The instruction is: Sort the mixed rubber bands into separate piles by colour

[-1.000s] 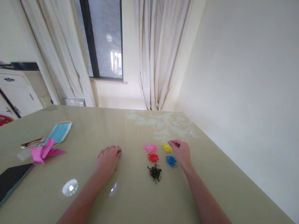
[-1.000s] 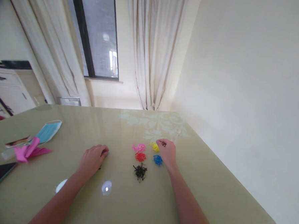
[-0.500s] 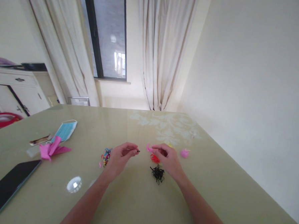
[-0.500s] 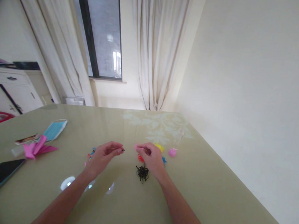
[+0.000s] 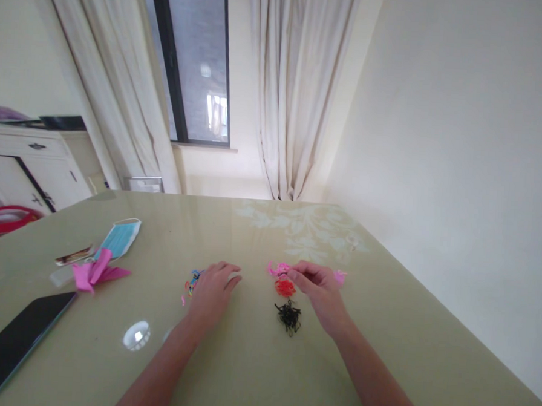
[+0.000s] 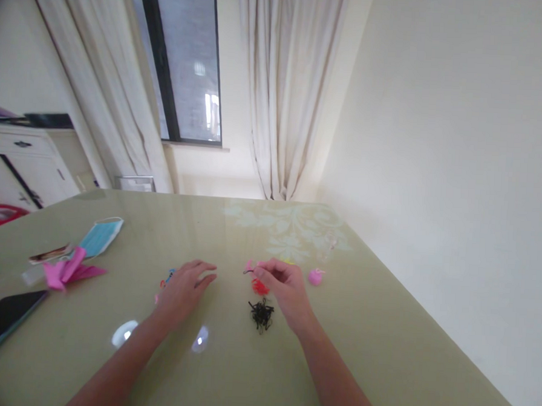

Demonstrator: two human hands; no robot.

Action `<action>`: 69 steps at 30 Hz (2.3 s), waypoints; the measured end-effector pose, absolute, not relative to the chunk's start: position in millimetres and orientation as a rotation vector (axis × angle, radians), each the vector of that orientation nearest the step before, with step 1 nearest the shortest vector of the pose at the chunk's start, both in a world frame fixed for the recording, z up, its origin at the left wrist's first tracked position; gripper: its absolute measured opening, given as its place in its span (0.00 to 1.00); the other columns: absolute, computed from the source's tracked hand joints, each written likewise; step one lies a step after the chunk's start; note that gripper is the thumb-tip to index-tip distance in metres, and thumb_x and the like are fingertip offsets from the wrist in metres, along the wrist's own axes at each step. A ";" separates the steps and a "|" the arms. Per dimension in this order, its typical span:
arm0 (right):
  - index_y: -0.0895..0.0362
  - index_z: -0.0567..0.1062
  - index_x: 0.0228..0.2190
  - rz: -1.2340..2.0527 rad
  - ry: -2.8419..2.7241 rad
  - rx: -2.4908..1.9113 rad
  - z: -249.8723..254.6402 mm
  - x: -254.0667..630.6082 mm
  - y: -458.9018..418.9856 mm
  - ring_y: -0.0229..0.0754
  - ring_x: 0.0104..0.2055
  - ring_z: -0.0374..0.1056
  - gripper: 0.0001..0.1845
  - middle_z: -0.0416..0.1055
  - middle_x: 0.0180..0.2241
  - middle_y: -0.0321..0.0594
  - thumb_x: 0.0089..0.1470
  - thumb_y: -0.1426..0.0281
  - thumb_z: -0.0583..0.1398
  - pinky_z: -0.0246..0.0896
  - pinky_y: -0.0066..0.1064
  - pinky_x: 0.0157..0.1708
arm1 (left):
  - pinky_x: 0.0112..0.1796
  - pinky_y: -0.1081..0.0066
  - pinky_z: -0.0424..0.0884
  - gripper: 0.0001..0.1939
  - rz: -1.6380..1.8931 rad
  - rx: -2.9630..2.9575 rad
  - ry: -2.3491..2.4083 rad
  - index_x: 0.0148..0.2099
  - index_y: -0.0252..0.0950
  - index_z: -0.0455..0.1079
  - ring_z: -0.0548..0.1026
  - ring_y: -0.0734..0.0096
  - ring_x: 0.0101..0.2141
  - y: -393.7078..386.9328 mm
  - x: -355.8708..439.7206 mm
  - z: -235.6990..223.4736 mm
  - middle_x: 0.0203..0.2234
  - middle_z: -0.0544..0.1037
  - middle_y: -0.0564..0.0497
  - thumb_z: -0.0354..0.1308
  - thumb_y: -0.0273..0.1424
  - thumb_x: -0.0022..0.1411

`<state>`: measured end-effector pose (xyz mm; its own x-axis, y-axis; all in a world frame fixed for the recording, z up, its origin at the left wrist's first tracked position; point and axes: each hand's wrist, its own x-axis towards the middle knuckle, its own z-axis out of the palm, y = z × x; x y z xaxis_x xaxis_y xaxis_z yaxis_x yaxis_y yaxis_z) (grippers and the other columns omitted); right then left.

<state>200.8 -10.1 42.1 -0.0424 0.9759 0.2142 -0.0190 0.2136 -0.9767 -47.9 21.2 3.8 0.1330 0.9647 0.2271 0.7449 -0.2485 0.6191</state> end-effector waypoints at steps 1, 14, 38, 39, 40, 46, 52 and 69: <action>0.57 0.82 0.28 1.087 -1.305 -1.002 44.9 203.4 -11.4 0.38 0.26 0.63 0.17 0.72 0.23 0.36 0.51 0.54 0.71 0.58 0.30 0.28 | 0.53 0.53 0.68 0.12 0.743 2.152 1.779 0.49 0.37 0.79 0.76 0.49 0.51 23.1 -52.1 2.1 0.48 0.82 0.41 0.57 0.30 0.67; 0.55 0.84 0.26 1.134 -1.967 -1.325 34.4 241.1 -0.3 0.39 0.26 0.66 0.09 0.76 0.24 0.36 0.53 0.63 0.68 0.55 0.30 0.27 | 0.49 0.61 0.65 0.11 0.364 2.366 1.906 0.43 0.36 0.75 0.75 0.55 0.48 30.2 -54.6 -7.0 0.43 0.80 0.43 0.50 0.27 0.70; 0.56 0.82 0.28 0.851 -1.768 -1.199 15.2 185.9 -2.7 0.38 0.26 0.60 0.14 0.70 0.23 0.35 0.58 0.60 0.66 0.51 0.30 0.27 | 0.39 0.68 0.75 0.16 1.037 1.432 0.871 0.41 0.36 0.71 0.79 0.69 0.35 2.5 -11.5 2.2 0.32 0.80 0.51 0.68 0.41 0.60; 0.56 0.81 0.28 0.851 -1.764 -1.202 15.4 186.1 -2.7 0.38 0.26 0.60 0.14 0.70 0.23 0.35 0.59 0.59 0.66 0.51 0.30 0.27 | 0.39 0.68 0.75 0.16 1.035 1.432 0.869 0.41 0.36 0.71 0.79 0.69 0.34 2.8 -11.7 2.0 0.32 0.80 0.51 0.68 0.41 0.60; 0.57 0.81 0.27 0.850 -1.763 -1.207 15.7 186.2 -2.9 0.38 0.26 0.60 0.15 0.70 0.23 0.35 0.59 0.59 0.65 0.51 0.30 0.27 | 0.39 0.68 0.75 0.16 1.035 1.433 0.868 0.41 0.36 0.71 0.79 0.69 0.34 3.1 -11.9 2.0 0.32 0.79 0.51 0.68 0.42 0.60; 0.57 0.82 0.30 0.891 -1.808 -1.194 18.5 185.2 -6.2 0.38 0.26 0.62 0.14 0.72 0.25 0.36 0.59 0.58 0.66 0.52 0.29 0.27 | 0.38 0.69 0.73 0.17 1.066 1.455 0.881 0.41 0.36 0.71 0.77 0.69 0.33 2.8 -11.2 4.1 0.31 0.78 0.51 0.67 0.44 0.61; 0.57 0.81 0.28 0.881 -1.706 -1.130 26.8 199.3 -3.7 0.38 0.26 0.62 0.16 0.72 0.24 0.36 0.58 0.57 0.66 0.54 0.30 0.27 | 0.36 0.68 0.73 0.15 1.015 1.566 0.951 0.43 0.37 0.72 0.77 0.68 0.33 6.6 -21.5 10.6 0.32 0.79 0.51 0.63 0.43 0.63; 0.58 0.84 0.31 0.785 -1.629 -1.341 33.4 273.3 14.5 0.42 0.29 0.68 0.17 0.78 0.27 0.40 0.54 0.56 0.67 0.62 0.33 0.30 | 0.48 0.60 0.67 0.12 0.411 2.320 1.793 0.40 0.37 0.79 0.77 0.55 0.44 30.3 -68.5 0.8 0.38 0.81 0.44 0.53 0.25 0.67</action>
<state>273.3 14.5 33.4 -0.0510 0.9733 0.2236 0.4310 0.2235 -0.8742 -68.5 30.3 0.8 0.2343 0.9663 0.1068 0.9164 -0.2562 0.3074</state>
